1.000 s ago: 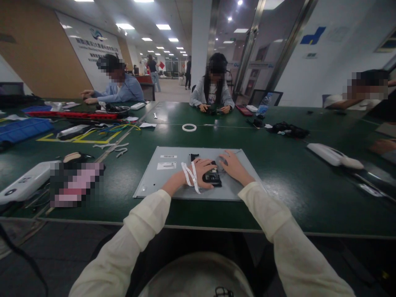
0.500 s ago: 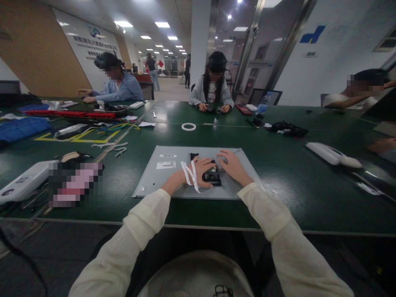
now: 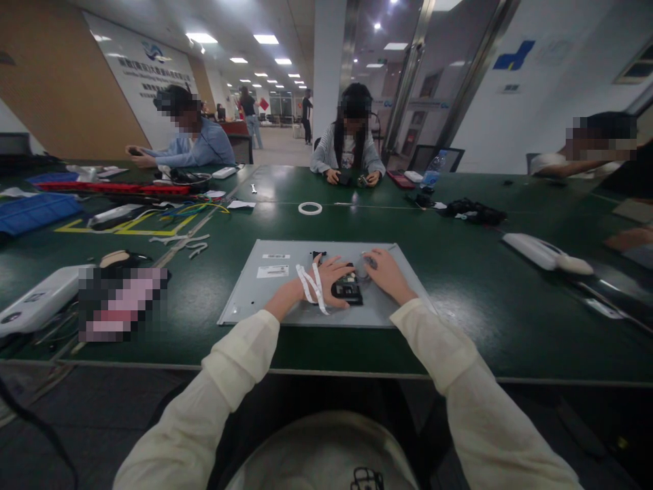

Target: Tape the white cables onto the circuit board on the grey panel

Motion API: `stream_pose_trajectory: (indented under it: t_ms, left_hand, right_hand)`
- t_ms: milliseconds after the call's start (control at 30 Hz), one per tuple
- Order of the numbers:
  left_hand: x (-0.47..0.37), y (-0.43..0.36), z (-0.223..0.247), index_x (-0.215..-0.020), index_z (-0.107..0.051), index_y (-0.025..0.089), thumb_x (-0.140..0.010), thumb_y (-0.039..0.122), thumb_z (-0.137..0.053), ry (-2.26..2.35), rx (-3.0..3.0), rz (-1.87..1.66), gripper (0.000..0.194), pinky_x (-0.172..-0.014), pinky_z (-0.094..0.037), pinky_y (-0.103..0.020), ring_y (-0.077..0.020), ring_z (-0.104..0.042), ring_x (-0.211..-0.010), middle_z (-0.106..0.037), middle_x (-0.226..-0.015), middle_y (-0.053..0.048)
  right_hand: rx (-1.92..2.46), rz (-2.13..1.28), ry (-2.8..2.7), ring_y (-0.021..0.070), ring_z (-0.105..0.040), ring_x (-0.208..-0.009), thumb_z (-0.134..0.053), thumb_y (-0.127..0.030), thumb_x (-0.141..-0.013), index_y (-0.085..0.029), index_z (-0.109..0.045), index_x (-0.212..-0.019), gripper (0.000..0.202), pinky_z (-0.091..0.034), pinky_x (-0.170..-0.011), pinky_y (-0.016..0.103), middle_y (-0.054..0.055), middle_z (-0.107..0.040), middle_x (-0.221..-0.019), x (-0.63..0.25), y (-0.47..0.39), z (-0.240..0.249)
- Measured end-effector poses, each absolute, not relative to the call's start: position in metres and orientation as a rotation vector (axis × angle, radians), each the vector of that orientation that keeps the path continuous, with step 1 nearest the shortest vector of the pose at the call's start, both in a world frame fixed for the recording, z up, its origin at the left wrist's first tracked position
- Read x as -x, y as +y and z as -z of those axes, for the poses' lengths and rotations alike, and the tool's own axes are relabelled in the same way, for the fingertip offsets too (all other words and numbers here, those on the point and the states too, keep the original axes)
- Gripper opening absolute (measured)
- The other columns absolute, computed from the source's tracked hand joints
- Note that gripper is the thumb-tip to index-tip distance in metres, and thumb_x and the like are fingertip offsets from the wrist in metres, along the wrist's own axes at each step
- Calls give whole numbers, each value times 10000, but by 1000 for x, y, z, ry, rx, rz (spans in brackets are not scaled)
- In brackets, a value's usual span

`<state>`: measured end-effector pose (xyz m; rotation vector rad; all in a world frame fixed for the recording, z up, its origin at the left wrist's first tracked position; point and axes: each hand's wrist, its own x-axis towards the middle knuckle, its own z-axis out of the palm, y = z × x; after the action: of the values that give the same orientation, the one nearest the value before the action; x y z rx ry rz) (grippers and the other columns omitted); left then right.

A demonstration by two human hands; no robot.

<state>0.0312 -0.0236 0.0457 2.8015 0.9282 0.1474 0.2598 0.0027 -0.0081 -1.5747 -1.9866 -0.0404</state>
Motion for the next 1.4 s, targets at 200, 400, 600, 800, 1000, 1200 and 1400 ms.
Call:
stream_pose_trajectory:
  t_ms: [200, 400, 600, 800, 1000, 1200, 1400]
  left_hand:
    - [-31, -23, -45, -1418, -275, 233, -646, 645, -600, 924, -2788, -146, 933, -1072, -34, -618, -361, -172, -1370, -266, -1486, -102]
    - [-30, -24, -46, -1409, -294, 231, -626, 641, -621, 922, -2788, -194, 942, -1071, -32, -621, -361, -158, -1373, -273, -1484, -99]
    - [-28, -24, -46, -1352, -386, 240, -727, 619, -552, 962, -2818, -472, 750, -1070, -135, -590, -321, -213, -1363, -331, -1455, -101]
    - [-28, -16, -41, -1198, -521, 205, -858, 348, -457, 1446, -2780, -917, 375, -1077, -172, -539, -274, -249, -1353, -379, -1419, -109]
    - [-25, -14, -42, -1126, -552, 202, -832, 223, -438, 1732, -2703, -1036, 316, -1066, -198, -535, -275, -254, -1351, -420, -1385, -106]
    - [-25, -16, -45, -1130, -551, 196, -829, 213, -423, 1823, -2638, -1098, 327, -1071, -196, -539, -275, -271, -1345, -436, -1373, -105]
    - [-24, -16, -47, -1114, -559, 191, -819, 195, -425, 1897, -2595, -1141, 325, -1071, -189, -556, -287, -274, -1344, -440, -1369, -109]
  right_hand:
    - [1542, -19, -1908, 238, -533, -1059, -477, -222, -781, -142, -595, -1080, 332, -390, -965, 387, 125, -604, -1095, -260, 1, 1]
    - [1473, -80, -1821, 245, -551, -1046, -458, -219, -771, -153, -623, -1024, 309, -390, -964, 416, 121, -627, -1072, -257, -3, -11]
    - [1219, -406, -1677, 188, -626, -830, -462, -296, -811, -172, -617, -1002, 275, -489, -763, 333, 91, -659, -966, -231, -19, -28]
    - [1172, -309, -1718, 135, -542, -653, -466, -312, -836, -182, -568, -877, 171, -415, -580, 242, 48, -610, -823, -191, -52, -47]
    - [1064, -515, -1928, 113, -462, -576, -442, -356, -870, -176, -559, -717, 264, -328, -541, 224, -4, -529, -624, -174, -68, -52]
    - [1094, -756, -1965, 95, -442, -502, -438, -400, -873, -167, -567, -654, 345, -313, -529, 223, -26, -499, -512, -172, -70, -52]
    - [1112, -903, -1992, 76, -391, -446, -498, -433, -833, -153, -567, -569, 391, -302, -497, 228, -30, -458, -452, -175, -71, -55]
